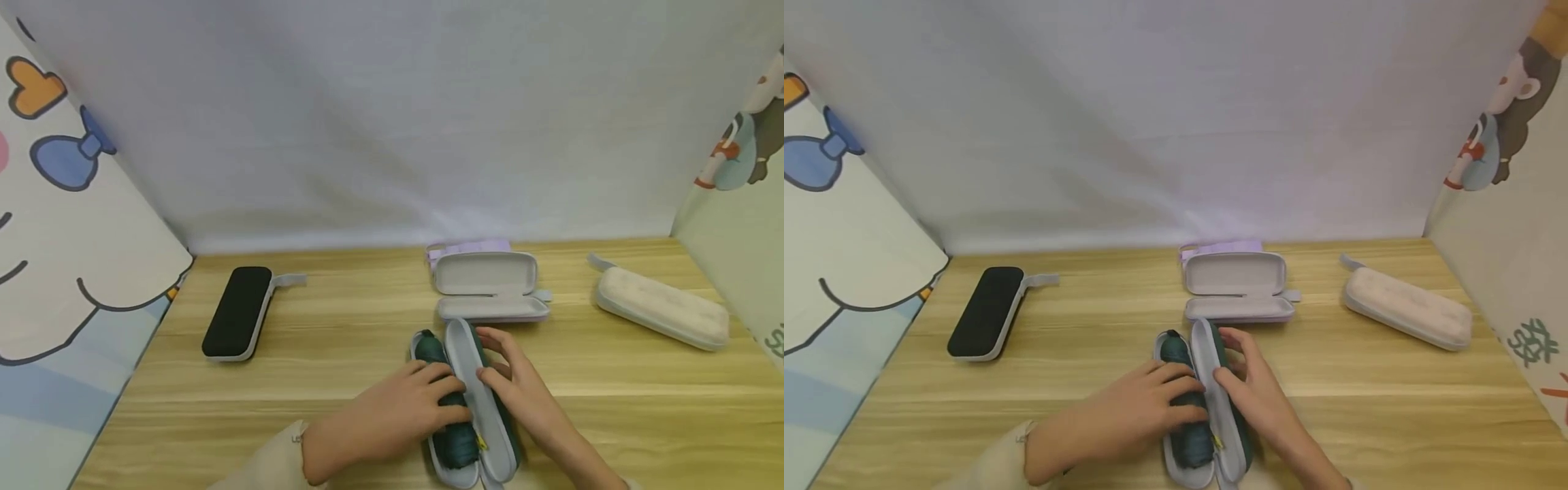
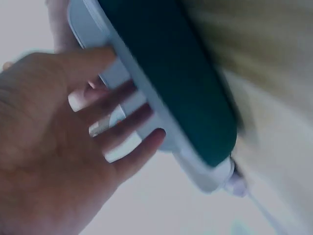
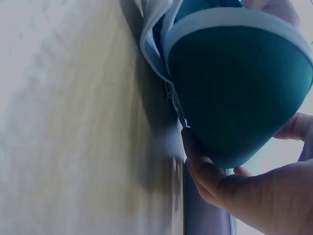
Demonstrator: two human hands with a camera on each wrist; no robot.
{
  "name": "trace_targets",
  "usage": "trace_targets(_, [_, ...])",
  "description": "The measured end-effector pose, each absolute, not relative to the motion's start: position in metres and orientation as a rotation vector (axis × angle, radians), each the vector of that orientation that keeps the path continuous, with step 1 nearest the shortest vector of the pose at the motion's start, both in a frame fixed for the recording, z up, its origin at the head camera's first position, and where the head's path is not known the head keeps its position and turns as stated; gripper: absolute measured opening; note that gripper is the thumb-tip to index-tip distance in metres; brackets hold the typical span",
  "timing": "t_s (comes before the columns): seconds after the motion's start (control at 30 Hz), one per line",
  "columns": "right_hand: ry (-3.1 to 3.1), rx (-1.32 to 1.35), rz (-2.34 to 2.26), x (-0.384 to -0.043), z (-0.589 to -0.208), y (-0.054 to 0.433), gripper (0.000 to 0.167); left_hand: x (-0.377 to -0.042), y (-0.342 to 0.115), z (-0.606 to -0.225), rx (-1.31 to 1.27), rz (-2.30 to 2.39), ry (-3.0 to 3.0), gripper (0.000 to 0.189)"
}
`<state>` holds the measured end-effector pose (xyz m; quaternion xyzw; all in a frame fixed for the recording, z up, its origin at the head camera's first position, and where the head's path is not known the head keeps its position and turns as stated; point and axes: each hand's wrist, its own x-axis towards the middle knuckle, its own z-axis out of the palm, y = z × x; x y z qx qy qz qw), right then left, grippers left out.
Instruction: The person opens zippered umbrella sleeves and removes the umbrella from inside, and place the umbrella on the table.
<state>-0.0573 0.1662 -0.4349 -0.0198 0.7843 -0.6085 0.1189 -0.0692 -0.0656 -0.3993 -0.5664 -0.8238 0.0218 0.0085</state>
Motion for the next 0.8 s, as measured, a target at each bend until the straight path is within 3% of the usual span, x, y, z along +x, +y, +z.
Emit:
trace_targets(0.47, [2.119,-0.071,-1.858,-0.062,-0.438,0.171,0.058,-0.083,-0.058,-0.39,-2.055,0.213,-2.631,0.062])
trace_targets(0.8, [1.998,-0.147,-1.877,-0.062,-0.445,0.169,0.054,-0.085,-0.052,-0.396,-2.129,0.34,-2.53,0.061])
